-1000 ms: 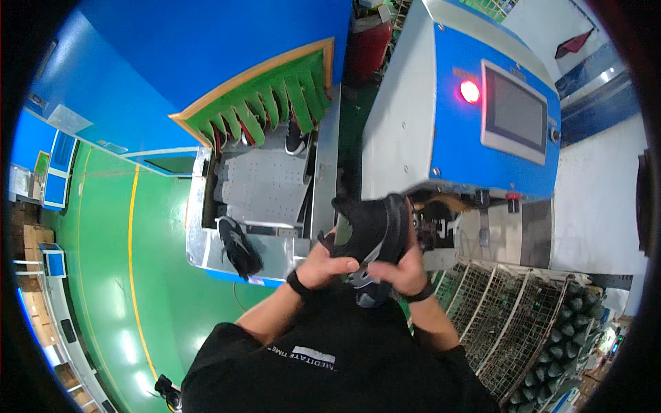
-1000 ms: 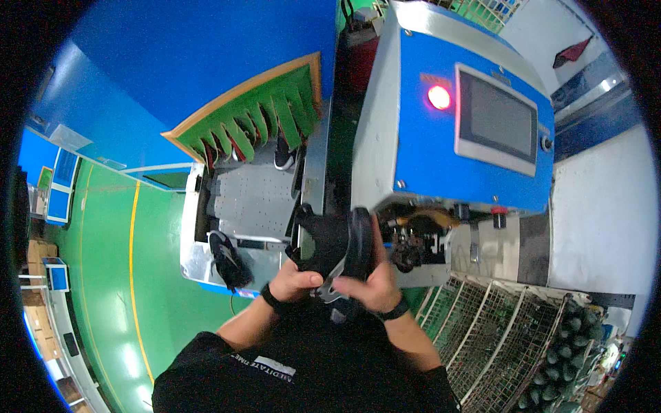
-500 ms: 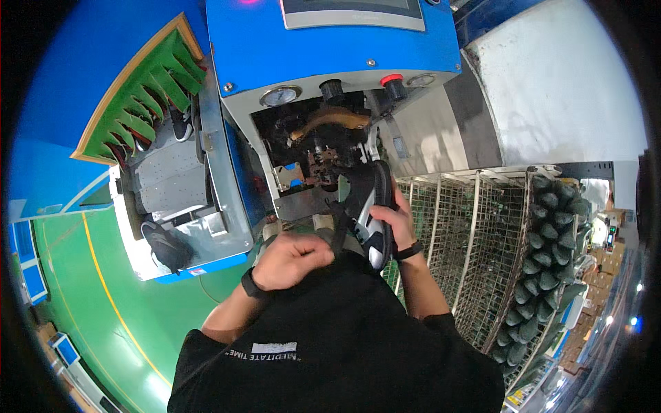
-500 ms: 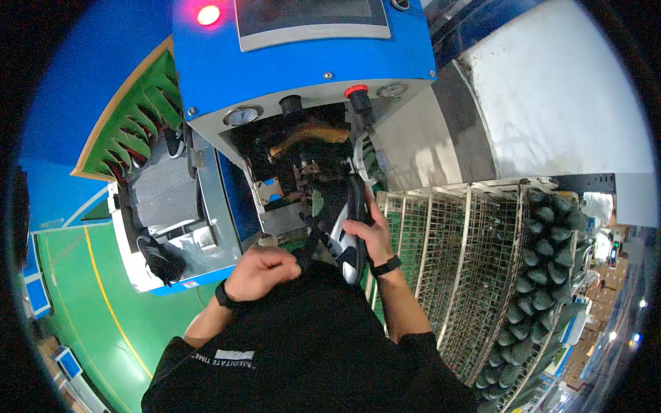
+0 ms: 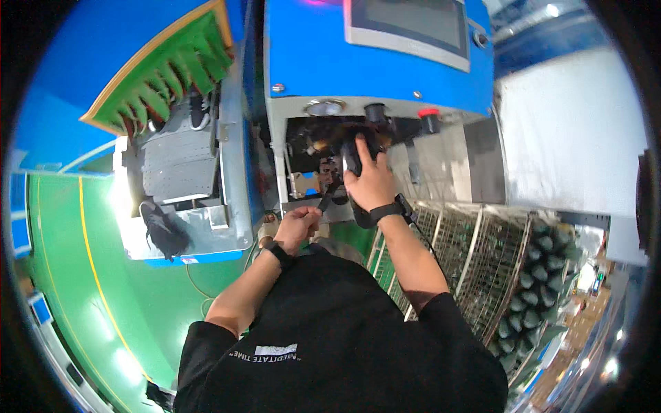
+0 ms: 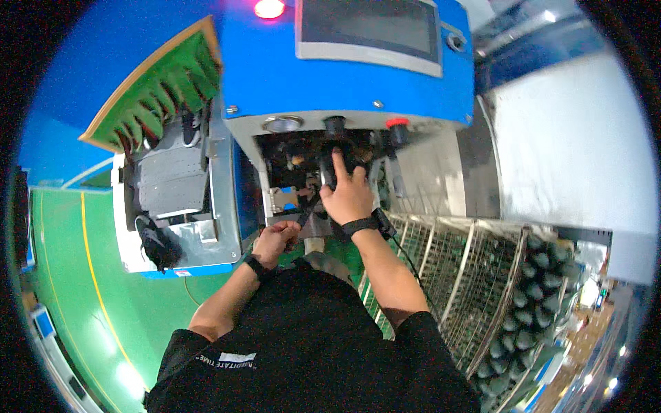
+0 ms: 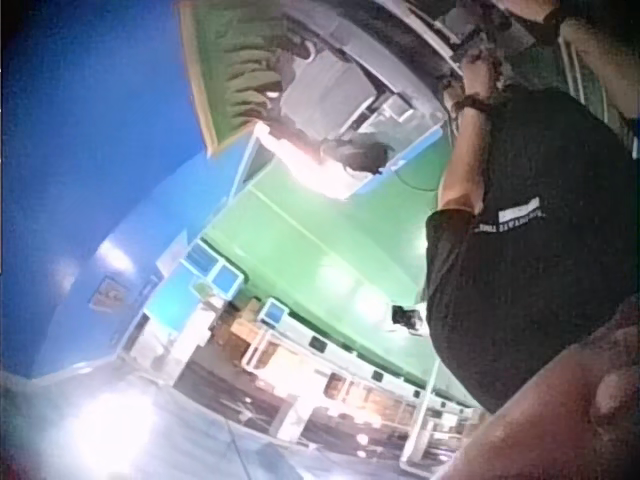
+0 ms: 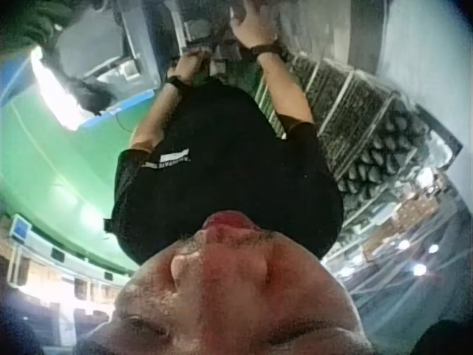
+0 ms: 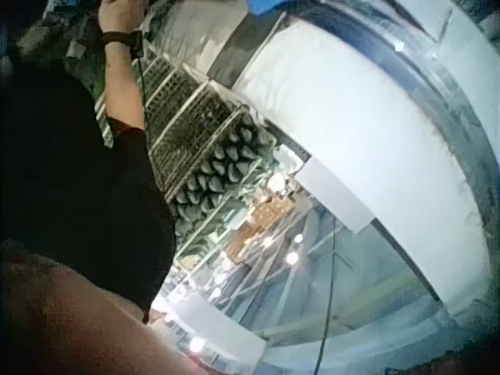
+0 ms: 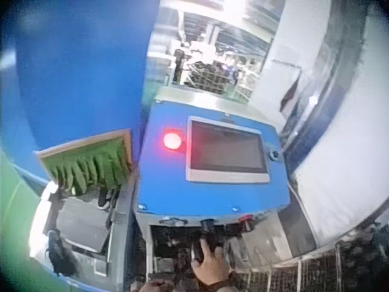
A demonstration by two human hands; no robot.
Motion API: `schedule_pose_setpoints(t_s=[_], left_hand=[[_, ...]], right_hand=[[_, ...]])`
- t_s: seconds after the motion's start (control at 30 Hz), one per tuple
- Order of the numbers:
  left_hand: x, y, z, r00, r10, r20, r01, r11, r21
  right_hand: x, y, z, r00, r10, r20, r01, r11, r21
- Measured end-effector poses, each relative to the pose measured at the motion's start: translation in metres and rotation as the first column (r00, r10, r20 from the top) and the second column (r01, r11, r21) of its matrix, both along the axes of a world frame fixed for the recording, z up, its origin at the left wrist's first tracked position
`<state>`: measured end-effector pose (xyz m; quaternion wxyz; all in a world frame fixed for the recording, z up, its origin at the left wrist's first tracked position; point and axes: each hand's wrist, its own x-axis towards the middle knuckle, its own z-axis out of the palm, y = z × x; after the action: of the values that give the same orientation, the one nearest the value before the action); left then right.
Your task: Operator picks up shoe lasts and shoe uppers from a rack and processes them through a lasting machine.
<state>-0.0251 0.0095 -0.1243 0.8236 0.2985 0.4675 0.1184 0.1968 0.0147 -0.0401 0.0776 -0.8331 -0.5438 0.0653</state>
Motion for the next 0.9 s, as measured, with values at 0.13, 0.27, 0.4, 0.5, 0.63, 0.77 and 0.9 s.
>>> schedule_pose_setpoints(t_s=[0.13, 0.27, 0.4, 0.5, 0.63, 0.77, 0.9], left_hand=[[-0.003, 0.012, -0.012, 0.997, 0.074, -0.011, -0.074, 0.997, 0.029], [-0.019, 0.015, -0.014, 0.998, 0.008, -0.068, -0.008, 1.0, 0.008], [-0.032, 0.024, 0.009, 0.982, -0.14, -0.13, 0.147, 0.988, 0.048], [-0.03, 0.025, 0.016, 0.967, -0.218, -0.136, 0.236, 0.962, 0.135], [-0.015, 0.02, 0.029, 0.924, -0.382, -0.027, 0.378, 0.898, 0.224], [-0.006, 0.009, 0.059, 0.845, -0.475, 0.246, 0.491, 0.871, -0.001], [-0.009, -0.007, 0.018, 0.676, -0.43, 0.598, 0.691, 0.652, -0.311]], right_hand=[[-0.016, 0.012, 0.014, 0.994, -0.098, -0.055, 0.096, 0.995, -0.025], [-0.024, 0.007, 0.004, 0.99, -0.141, -0.022, 0.141, 0.99, -0.008], [-0.024, -0.002, -0.003, 0.993, -0.122, -0.004, 0.121, 0.982, 0.148], [-0.031, -0.009, -0.003, 0.993, -0.121, -0.002, 0.117, 0.949, 0.294], [-0.043, -0.053, -0.006, 0.996, -0.082, -0.029, 0.087, 0.887, 0.454], [-0.067, -0.142, -0.002, 0.999, -0.006, 0.053, -0.015, 0.926, 0.376], [-0.097, -0.2, 0.06, 0.957, 0.207, -0.202, -0.171, 0.969, 0.179]])
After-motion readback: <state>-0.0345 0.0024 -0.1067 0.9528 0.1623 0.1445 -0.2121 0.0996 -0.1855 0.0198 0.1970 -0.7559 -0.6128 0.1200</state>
